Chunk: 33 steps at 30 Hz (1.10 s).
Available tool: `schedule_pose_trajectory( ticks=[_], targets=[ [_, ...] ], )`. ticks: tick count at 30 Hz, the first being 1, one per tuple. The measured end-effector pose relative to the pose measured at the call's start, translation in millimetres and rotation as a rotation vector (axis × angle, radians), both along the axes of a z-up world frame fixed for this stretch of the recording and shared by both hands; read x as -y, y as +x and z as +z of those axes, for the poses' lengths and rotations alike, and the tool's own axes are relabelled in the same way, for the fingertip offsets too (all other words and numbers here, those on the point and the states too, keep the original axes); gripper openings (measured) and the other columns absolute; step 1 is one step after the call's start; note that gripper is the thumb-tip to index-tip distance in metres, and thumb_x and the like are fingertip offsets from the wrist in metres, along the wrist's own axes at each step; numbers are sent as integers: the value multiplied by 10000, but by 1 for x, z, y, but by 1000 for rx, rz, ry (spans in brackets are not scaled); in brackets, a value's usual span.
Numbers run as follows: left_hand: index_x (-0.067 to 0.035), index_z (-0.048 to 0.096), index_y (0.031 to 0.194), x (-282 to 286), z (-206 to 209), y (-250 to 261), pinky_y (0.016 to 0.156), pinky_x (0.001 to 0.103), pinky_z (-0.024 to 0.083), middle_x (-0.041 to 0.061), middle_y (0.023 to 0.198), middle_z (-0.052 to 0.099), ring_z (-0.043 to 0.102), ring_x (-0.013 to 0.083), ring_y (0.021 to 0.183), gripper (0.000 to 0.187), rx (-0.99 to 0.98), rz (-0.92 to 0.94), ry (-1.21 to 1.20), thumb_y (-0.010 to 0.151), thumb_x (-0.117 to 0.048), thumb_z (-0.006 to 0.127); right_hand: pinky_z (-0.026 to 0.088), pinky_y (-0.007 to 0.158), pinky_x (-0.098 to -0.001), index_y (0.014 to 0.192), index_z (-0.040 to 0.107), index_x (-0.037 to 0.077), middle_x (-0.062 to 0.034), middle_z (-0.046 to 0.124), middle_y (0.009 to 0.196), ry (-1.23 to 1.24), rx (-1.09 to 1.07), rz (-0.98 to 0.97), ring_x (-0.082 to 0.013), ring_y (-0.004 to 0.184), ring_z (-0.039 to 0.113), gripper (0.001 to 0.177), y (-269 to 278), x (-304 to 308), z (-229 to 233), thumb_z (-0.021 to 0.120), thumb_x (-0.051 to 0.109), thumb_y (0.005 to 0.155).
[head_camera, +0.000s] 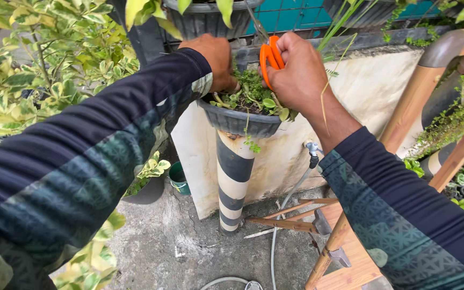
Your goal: The person trims a plant in a wall-mounted planter using scissors, removing specific leaves and stems by hand. They move between different parts of the plant, cutting small sections and discarding or setting them aside.
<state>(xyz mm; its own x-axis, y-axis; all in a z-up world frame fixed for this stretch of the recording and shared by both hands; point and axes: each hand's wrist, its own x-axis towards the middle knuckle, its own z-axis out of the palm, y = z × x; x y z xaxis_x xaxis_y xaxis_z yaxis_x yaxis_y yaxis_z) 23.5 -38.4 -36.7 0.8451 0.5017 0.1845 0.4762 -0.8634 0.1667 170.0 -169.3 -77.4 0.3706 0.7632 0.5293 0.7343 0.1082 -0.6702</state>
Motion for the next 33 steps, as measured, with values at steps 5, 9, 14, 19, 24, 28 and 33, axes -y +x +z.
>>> schedule_pose_trajectory(
  ticks=[5, 9, 14, 19, 24, 28, 33],
  targets=[
    [-66, 733, 1134, 7, -7, 18, 1075, 573, 337, 154, 1186, 721, 666, 314, 1138, 594, -263, 178, 86, 857, -591, 754, 612, 603, -274, 1018, 571, 4, -91, 773, 905, 41, -122, 6, -136, 767, 780, 137, 2, 2, -3, 660, -32, 920],
    [-74, 721, 1131, 4, -26, 27, 1018, 544, 358, 140, 1161, 713, 669, 309, 1108, 556, -172, 209, 54, 840, -544, 777, 631, 614, -269, 1009, 563, 2, -98, 771, 913, 66, -174, 25, -136, 799, 786, 121, 5, 1, -7, 645, -33, 926],
    [-129, 780, 1050, -11, -37, 30, 1010, 507, 356, 122, 1093, 745, 675, 303, 1090, 364, -62, 233, -38, 873, -447, 762, 603, 585, -283, 998, 543, -7, -100, 768, 906, 73, -111, 17, -144, 744, 764, 127, 2, -2, -9, 639, -46, 923],
    [-164, 790, 1076, -21, -37, 21, 989, 510, 416, 122, 1071, 745, 666, 309, 1101, 372, 103, 178, -89, 842, -453, 794, 569, 573, -305, 984, 542, -2, -112, 754, 860, 21, -24, -101, -151, 676, 745, 159, 0, -3, -9, 677, -15, 902],
    [-141, 820, 962, -31, -16, 10, 999, 421, 544, 106, 1023, 780, 757, 265, 1016, 355, 219, 142, -262, 862, -479, 777, 589, 580, -297, 991, 533, 13, -82, 767, 890, 23, -80, -47, -125, 707, 752, 149, 2, -4, -9, 664, 17, 919],
    [-174, 789, 1061, -32, -17, 7, 983, 533, 423, 140, 1042, 747, 677, 340, 1051, 363, 191, 52, -34, 830, -451, 825, 592, 590, -292, 1008, 555, 23, -88, 767, 891, 18, -102, -61, -122, 716, 753, 139, -1, -4, -8, 659, 0, 920],
    [-167, 781, 1084, -21, -27, 6, 948, 575, 355, 127, 1071, 729, 611, 366, 1117, 421, 63, -90, 85, 788, -461, 837, 559, 583, -300, 995, 564, 10, -112, 765, 867, -14, -59, -109, -137, 701, 735, 172, -1, -1, -6, 713, 7, 907]
  ],
)
